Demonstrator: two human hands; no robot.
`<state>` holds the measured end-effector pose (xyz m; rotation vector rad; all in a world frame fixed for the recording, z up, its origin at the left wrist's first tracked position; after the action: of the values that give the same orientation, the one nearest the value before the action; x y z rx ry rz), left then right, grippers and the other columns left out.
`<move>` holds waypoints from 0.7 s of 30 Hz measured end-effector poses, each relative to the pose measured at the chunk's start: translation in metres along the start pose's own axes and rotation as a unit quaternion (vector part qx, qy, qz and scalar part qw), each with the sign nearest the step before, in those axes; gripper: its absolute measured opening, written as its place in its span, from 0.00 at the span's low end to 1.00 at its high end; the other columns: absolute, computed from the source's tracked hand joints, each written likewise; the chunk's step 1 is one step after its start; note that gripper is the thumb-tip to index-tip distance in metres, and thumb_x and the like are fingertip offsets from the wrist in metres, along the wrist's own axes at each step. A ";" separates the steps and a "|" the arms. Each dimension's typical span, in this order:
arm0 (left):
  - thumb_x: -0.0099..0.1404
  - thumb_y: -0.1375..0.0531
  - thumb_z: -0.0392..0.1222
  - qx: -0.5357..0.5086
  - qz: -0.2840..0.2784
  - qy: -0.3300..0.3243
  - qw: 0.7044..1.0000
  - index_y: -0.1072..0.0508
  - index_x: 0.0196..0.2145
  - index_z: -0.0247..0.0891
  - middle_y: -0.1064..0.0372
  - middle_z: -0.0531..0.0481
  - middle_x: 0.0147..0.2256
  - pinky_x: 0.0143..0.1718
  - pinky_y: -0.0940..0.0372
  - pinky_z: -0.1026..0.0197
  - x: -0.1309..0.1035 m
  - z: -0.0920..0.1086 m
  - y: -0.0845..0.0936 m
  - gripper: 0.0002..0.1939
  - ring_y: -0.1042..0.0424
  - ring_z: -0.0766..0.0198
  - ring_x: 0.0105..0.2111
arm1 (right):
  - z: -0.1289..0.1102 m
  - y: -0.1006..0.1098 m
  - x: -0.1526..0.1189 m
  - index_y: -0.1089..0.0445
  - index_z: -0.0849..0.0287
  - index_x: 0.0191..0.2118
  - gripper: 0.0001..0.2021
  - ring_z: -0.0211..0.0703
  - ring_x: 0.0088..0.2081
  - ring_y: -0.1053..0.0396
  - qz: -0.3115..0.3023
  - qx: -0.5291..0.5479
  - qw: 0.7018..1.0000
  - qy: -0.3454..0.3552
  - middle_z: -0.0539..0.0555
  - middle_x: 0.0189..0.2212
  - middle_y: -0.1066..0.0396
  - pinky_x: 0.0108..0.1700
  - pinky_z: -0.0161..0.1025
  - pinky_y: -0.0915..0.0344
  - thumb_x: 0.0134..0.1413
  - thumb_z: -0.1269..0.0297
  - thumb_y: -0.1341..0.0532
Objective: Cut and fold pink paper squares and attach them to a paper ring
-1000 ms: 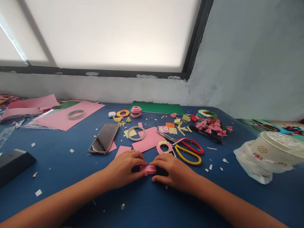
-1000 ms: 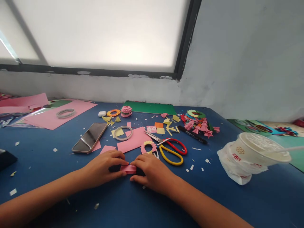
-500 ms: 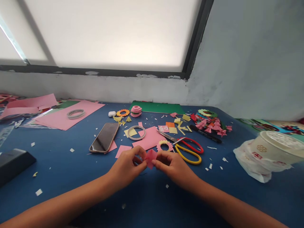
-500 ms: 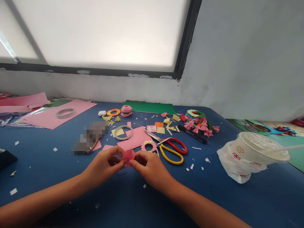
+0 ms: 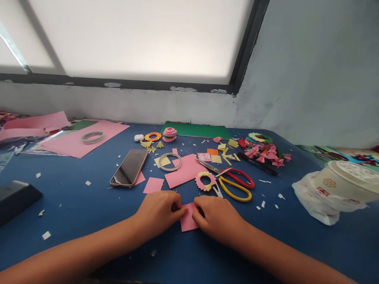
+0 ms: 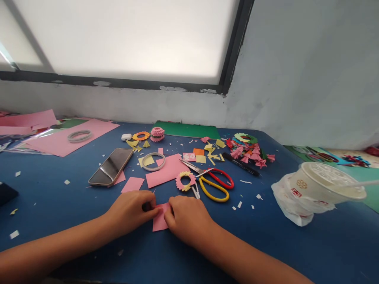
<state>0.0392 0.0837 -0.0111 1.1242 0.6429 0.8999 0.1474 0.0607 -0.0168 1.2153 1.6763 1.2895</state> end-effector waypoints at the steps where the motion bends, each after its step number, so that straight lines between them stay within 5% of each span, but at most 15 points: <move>1: 0.59 0.41 0.44 0.005 0.004 -0.008 1.000 0.30 0.24 0.38 0.29 0.54 0.25 0.24 0.48 0.65 0.000 0.001 0.000 0.09 0.32 0.64 0.27 | -0.001 -0.001 -0.001 0.37 0.59 0.25 0.09 0.38 0.25 0.36 0.005 -0.025 1.000 0.000 0.51 0.24 0.31 0.24 0.36 0.60 0.55 0.65 0.48; 8: 0.60 0.41 0.41 0.084 0.083 -0.132 0.984 0.28 0.27 0.38 0.29 0.53 0.26 0.24 0.43 0.67 -0.010 0.018 0.004 0.06 0.29 0.65 0.27 | -0.020 -0.001 -0.009 0.36 0.59 0.30 0.07 0.42 0.27 0.32 0.081 -0.107 0.985 0.105 0.53 0.25 0.31 0.25 0.37 0.50 0.58 0.69 0.48; 13: 0.63 0.46 0.39 0.114 0.143 -0.216 0.959 0.28 0.25 0.37 0.30 0.52 0.24 0.22 0.42 0.66 -0.023 0.032 0.006 0.11 0.30 0.65 0.24 | -0.019 0.006 -0.013 0.36 0.59 0.31 0.04 0.42 0.28 0.32 0.122 -0.068 0.981 0.134 0.51 0.25 0.31 0.27 0.36 0.45 0.56 0.70 0.46; 21: 0.64 0.48 0.37 0.141 0.147 -0.270 0.941 0.29 0.25 0.37 0.31 0.52 0.24 0.20 0.43 0.66 -0.028 0.038 0.004 0.12 0.32 0.65 0.21 | -0.018 0.000 -0.015 0.34 0.59 0.33 0.06 0.42 0.31 0.33 0.107 -0.011 0.978 0.181 0.53 0.28 0.32 0.32 0.36 0.39 0.58 0.71 0.48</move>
<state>0.0547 0.0421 0.0043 1.6786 0.1483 0.7089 0.1363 0.0413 -0.0120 1.2300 1.8098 1.7426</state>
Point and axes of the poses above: each hand's wrist, its own x-axis towards the middle knuckle, its own y-axis out of the back of the hand, z = x × y, the point moved 8 cm from there along x, towards the middle knuckle
